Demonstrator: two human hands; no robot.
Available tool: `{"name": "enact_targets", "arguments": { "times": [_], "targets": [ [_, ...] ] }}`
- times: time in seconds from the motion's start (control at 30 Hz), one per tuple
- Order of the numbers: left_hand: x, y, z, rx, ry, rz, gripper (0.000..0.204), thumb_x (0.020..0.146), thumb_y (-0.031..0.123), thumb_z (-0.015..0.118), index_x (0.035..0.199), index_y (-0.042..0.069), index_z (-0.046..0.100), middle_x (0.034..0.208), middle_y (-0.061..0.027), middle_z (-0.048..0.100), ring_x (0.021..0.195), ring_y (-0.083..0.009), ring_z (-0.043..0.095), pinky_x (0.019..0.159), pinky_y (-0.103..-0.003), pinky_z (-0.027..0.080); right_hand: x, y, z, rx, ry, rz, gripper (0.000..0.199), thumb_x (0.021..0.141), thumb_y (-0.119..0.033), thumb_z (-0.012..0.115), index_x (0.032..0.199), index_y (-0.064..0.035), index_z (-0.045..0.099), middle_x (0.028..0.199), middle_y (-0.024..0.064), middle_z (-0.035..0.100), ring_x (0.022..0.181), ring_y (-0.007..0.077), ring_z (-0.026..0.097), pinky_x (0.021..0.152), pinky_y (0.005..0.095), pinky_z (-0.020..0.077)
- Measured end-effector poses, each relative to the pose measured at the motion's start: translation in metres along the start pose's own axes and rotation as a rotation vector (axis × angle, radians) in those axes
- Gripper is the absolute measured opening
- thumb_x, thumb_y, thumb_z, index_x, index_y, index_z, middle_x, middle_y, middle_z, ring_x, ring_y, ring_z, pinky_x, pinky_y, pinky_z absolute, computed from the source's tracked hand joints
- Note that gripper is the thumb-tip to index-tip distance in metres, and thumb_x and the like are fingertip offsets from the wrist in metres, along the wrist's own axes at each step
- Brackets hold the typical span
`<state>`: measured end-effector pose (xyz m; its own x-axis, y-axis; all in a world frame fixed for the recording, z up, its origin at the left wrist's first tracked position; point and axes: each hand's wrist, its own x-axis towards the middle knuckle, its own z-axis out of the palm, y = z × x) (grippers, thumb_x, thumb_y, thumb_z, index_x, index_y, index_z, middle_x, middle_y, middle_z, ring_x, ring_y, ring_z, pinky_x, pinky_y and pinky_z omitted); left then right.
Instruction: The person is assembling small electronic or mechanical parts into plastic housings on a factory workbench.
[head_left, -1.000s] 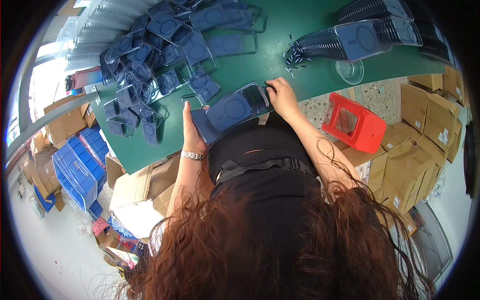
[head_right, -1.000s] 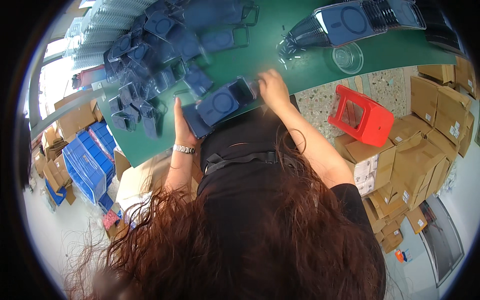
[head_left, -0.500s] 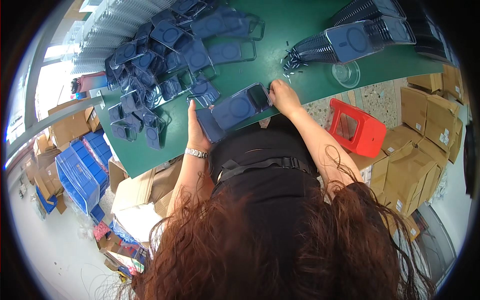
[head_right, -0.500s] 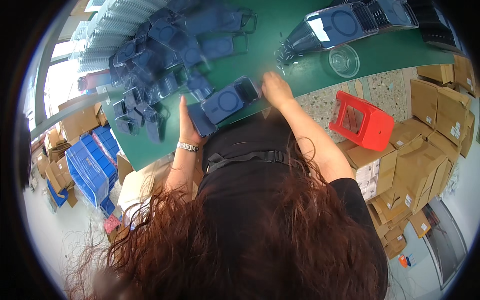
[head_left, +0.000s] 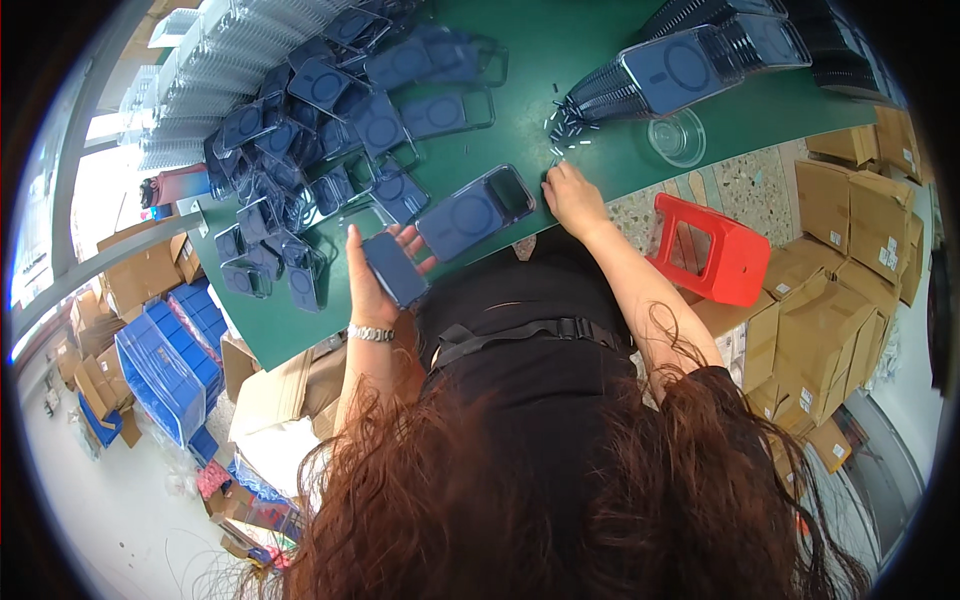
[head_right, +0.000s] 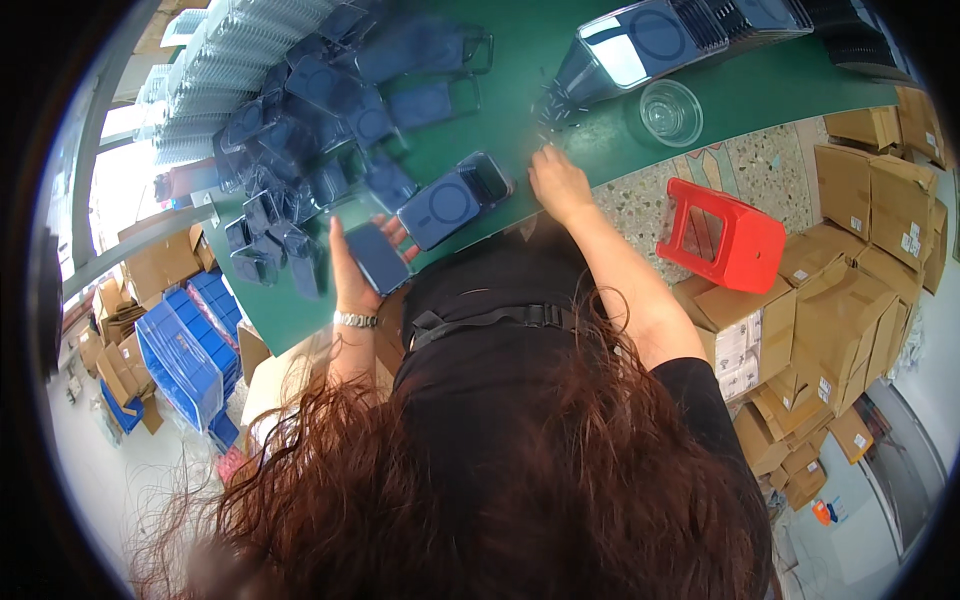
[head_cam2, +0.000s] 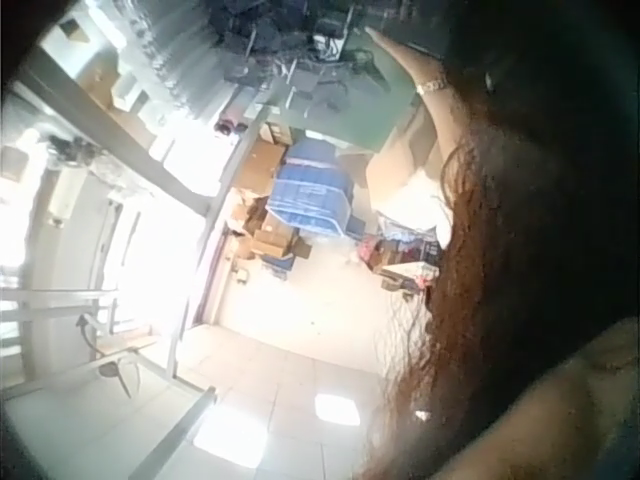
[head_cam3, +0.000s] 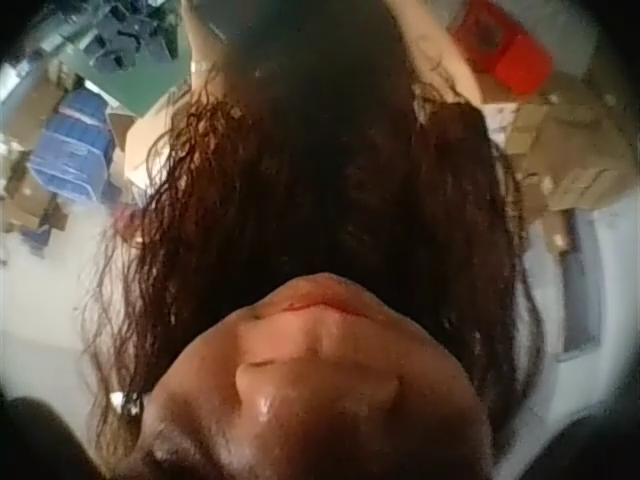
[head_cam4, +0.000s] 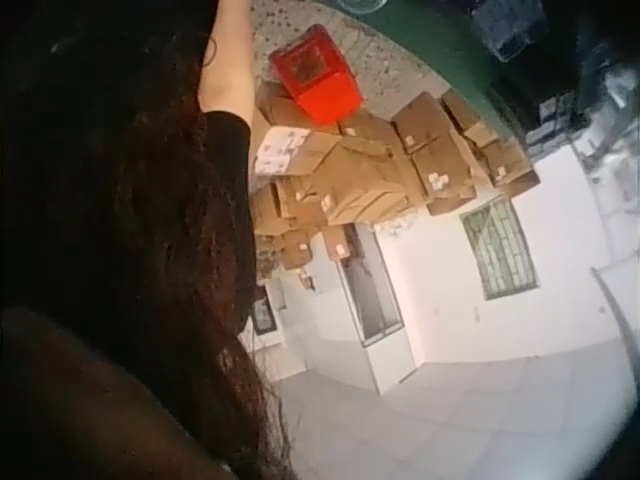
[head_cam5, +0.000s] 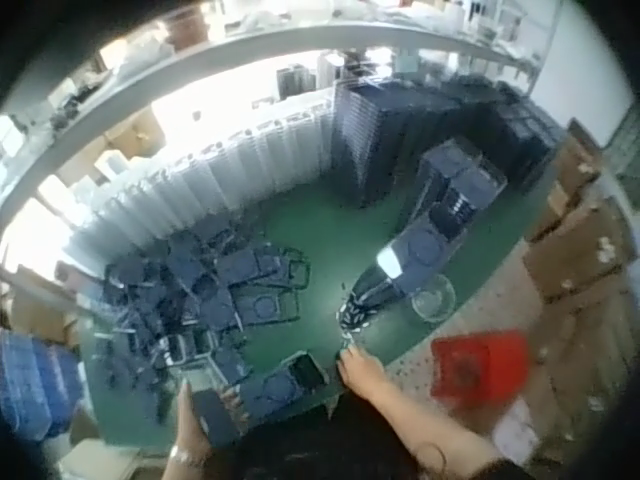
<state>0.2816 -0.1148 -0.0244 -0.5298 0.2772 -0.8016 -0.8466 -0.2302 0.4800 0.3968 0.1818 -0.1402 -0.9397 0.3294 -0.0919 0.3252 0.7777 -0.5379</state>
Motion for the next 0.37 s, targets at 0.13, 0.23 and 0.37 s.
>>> {"name": "enact_targets", "arguments": {
  "times": [0.13,0.23,0.37],
  "targets": [
    [-0.018,0.014,-0.012,-0.008,-0.061,0.085,0.094,0.09,0.079,0.035,0.14,-0.001,0.044,0.115,-0.017,0.06,0.103,-0.0304,0.061,0.086,-0.056,0.053,-0.006,0.002,-0.005,0.092,-0.016,0.044,0.016,0.09,-0.015,0.062,0.097,-0.0013,0.058,0.102,0.0178,0.062,0.098,0.0381,0.062,0.082,0.0483,0.0512],
    [-0.027,0.017,-0.011,-0.072,-0.254,0.094,0.094,0.092,0.078,0.031,0.142,0.0,0.043,0.118,-0.0162,0.06,0.104,-0.0299,0.061,0.086,-0.056,0.054,-0.004,0.007,0.005,0.255,0.103,0.312,0.018,0.09,-0.016,0.063,0.098,-0.0006,0.059,0.107,0.0184,0.064,0.1,0.0368,0.063,0.083,0.0463,0.0512],
    [-0.041,0.017,0.006,-0.009,-0.342,0.118,0.096,0.09,0.082,0.028,0.144,0.004,0.043,0.117,-0.0156,0.06,0.102,-0.0297,0.062,0.084,-0.055,0.055,0.005,0.021,0.004,0.409,0.269,0.681,0.025,0.089,-0.017,0.065,0.11,-0.0041,0.061,0.115,0.0196,0.066,0.103,0.0325,0.066,0.087,0.0443,0.0507]
  ]
}}
